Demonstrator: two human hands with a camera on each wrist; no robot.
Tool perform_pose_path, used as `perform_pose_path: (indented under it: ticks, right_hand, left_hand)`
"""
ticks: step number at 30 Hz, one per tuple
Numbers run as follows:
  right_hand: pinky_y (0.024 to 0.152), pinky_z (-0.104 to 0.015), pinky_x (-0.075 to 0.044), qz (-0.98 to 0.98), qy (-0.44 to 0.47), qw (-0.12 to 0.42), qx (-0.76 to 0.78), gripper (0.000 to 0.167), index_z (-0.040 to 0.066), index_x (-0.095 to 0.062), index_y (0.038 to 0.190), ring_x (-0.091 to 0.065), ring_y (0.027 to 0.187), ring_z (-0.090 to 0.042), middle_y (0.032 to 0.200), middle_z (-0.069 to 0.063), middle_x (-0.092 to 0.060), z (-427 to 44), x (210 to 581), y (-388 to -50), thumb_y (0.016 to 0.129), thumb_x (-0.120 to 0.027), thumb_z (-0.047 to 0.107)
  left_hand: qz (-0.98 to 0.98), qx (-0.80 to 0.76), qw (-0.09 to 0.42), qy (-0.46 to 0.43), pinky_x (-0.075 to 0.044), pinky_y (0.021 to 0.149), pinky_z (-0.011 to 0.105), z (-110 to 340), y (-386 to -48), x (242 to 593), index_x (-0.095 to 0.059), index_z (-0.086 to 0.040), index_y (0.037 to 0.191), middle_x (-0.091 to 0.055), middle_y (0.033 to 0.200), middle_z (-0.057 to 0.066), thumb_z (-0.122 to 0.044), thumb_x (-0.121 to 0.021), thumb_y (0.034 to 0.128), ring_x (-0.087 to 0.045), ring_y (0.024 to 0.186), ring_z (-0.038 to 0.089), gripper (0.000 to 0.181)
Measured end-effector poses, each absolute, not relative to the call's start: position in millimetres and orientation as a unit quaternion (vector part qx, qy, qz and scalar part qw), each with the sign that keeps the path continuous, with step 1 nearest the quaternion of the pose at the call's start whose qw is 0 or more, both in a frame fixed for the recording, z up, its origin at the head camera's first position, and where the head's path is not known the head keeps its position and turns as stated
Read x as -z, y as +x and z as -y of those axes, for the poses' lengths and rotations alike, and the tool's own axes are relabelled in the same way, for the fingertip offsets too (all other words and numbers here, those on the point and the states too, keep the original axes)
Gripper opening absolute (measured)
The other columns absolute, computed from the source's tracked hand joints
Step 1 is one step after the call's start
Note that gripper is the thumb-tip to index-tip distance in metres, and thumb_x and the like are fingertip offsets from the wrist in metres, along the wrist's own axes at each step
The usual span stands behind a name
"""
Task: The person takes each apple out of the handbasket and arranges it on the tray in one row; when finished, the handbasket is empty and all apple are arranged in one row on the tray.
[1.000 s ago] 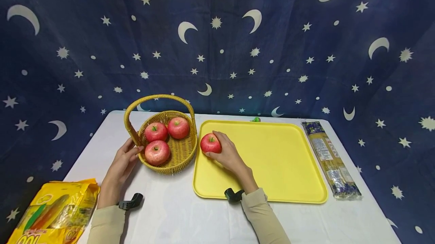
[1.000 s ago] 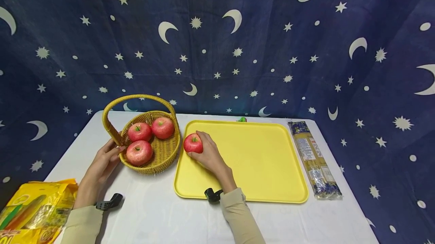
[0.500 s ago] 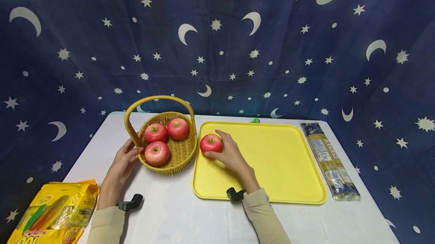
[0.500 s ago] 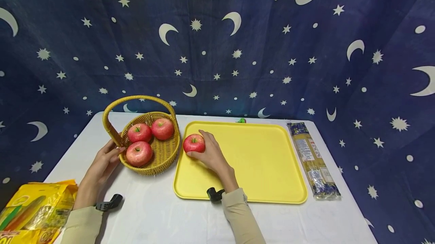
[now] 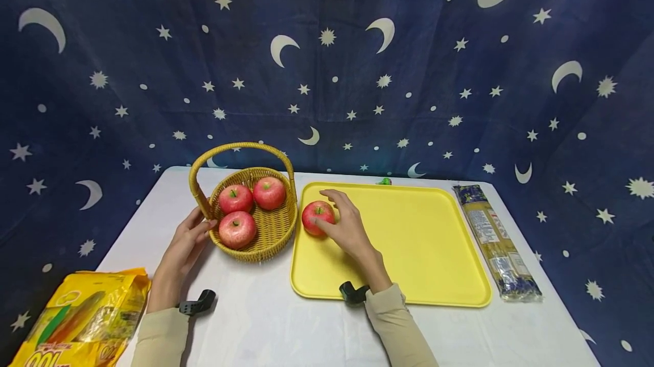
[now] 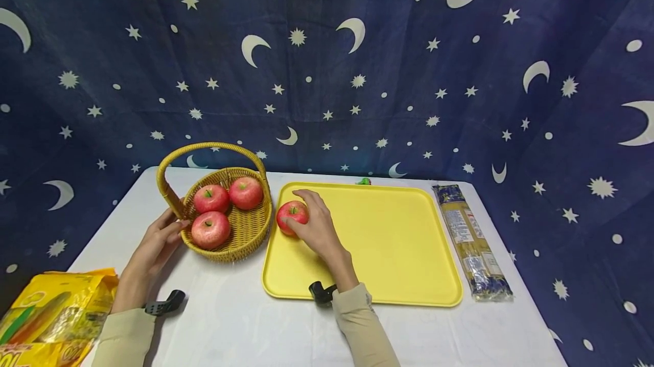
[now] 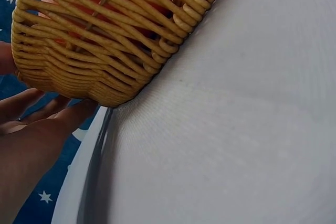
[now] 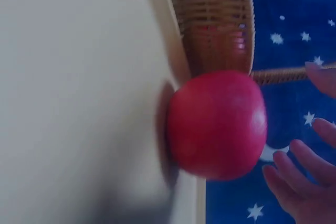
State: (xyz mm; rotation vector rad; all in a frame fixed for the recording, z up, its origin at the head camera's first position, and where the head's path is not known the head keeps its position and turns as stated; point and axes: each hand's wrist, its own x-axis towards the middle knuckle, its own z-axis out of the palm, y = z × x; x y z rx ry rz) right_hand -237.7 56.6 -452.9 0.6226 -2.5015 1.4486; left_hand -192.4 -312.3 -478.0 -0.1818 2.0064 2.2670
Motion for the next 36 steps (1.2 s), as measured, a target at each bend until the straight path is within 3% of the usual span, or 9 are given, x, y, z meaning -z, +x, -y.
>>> perform_pose_path:
  ticks: [5,9,16,23,30,36]
  right_hand:
    - [0.099,-0.049,-0.057,0.819,0.234,0.089,-0.517,0.058,0.011,-0.061,0.136,-0.065,0.118,-0.035,0.135,-0.010,-0.062,-49,446,-231,0.084,-0.085,0.016]
    - [0.095,-0.049,-0.059,0.806,0.258,0.075,-0.527,0.057,0.010,-0.061,0.135,-0.068,0.112,-0.037,0.130,-0.010,-0.063,-42,443,-228,0.084,-0.085,0.016]
    - [0.099,-0.050,-0.056,0.807,0.324,0.053,-0.491,0.053,0.007,-0.062,0.133,-0.066,0.115,-0.036,0.130,-0.014,-0.063,-19,436,-230,0.086,-0.084,0.017]
    - [0.103,-0.051,-0.053,0.821,0.346,-0.029,-0.453,0.059,0.007,-0.057,0.140,-0.060,0.119,-0.037,0.136,-0.014,-0.060,8,431,-239,0.088,-0.082,0.020]
    - [0.110,-0.036,-0.048,0.853,0.350,-0.074,-0.379,0.062,0.009,-0.057,0.142,-0.058,0.128,-0.026,0.139,-0.009,-0.061,29,428,-251,0.088,-0.082,0.030]
    - [0.114,-0.033,-0.043,0.864,0.372,-0.099,-0.324,0.065,0.010,-0.058,0.142,-0.056,0.132,-0.022,0.144,-0.006,-0.060,46,423,-257,0.088,-0.082,0.035]
  left_hand:
    - [-0.661,-0.746,0.052,-0.056,-0.047,0.097,0.008,309,-193,480,-0.004,-0.013,0.167,-0.003,0.174,0.013,-0.011,-0.050,0.1058,-0.036,0.142,0.014,0.076]
    - [-0.660,-0.748,0.047,-0.053,-0.047,0.096,0.009,306,-193,483,-0.006,-0.011,0.167,-0.005,0.174,0.015,-0.009,-0.049,0.1052,-0.041,0.137,0.011,0.075]
    - [-0.651,-0.758,0.029,-0.031,-0.049,0.096,0.011,308,-191,484,-0.007,-0.006,0.166,-0.008,0.172,0.021,-0.004,-0.046,0.1049,-0.051,0.123,0.002,0.072]
    - [-0.651,-0.758,0.031,-0.030,-0.048,0.096,0.010,310,-190,479,-0.007,-0.006,0.166,-0.008,0.171,0.022,-0.005,-0.047,0.1046,-0.052,0.121,0.001,0.073]
    - [-0.652,-0.756,0.040,-0.041,-0.048,0.097,0.010,309,-191,480,-0.008,-0.009,0.166,-0.007,0.173,0.018,-0.006,-0.048,0.1048,-0.048,0.127,0.005,0.074]
    - [-0.654,-0.755,0.038,-0.043,-0.047,0.097,0.009,311,-190,479,-0.009,-0.010,0.166,-0.011,0.172,0.019,-0.007,-0.049,0.1051,-0.050,0.127,0.005,0.073]
